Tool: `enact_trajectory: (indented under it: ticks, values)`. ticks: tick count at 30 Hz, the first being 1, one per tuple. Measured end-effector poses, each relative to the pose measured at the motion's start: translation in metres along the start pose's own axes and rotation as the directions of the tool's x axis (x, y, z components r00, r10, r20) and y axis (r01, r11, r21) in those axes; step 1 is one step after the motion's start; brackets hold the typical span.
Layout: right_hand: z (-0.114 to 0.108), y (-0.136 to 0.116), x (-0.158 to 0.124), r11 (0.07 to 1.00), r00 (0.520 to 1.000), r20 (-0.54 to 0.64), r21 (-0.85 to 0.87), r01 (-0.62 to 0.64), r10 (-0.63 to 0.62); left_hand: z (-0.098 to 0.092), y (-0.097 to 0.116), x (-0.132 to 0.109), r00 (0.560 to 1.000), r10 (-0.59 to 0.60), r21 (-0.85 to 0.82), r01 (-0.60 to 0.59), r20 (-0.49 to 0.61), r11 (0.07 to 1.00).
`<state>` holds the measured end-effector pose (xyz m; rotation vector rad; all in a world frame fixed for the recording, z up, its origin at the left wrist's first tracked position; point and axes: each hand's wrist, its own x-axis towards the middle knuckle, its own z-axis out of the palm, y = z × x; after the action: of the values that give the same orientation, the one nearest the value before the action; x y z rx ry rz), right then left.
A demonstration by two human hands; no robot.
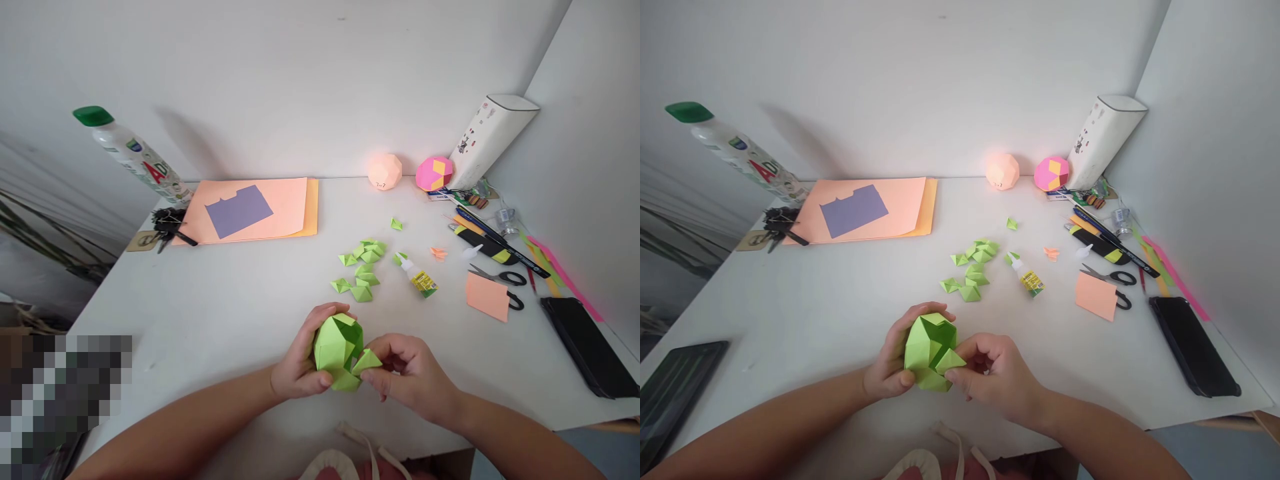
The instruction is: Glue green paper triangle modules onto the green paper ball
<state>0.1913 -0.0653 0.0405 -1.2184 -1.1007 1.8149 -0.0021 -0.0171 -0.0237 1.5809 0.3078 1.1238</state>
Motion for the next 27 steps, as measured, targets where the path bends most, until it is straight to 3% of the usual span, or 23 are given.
enact_trajectory:
  ticks: [11,19,27]
  values:
    - [-0.001,0.0,0.002,0.999,1.0,0.0,-0.037,-0.005,0.005,-0.002,-0.003,-0.003,1.0,-0.03,0.065,0.03,-0.004,0.997]
    - [-0.007,-0.003,0.007,0.968,0.979,0.044,0.143,-0.205,0.201,-0.002,-0.003,-0.001,0.999,-0.04,0.096,0.04,0.0,0.995]
    - [-0.004,0.002,0.012,0.935,0.98,0.059,0.292,-0.2,0.191,-0.001,-0.006,-0.001,0.999,-0.039,0.09,0.036,0.026,0.995]
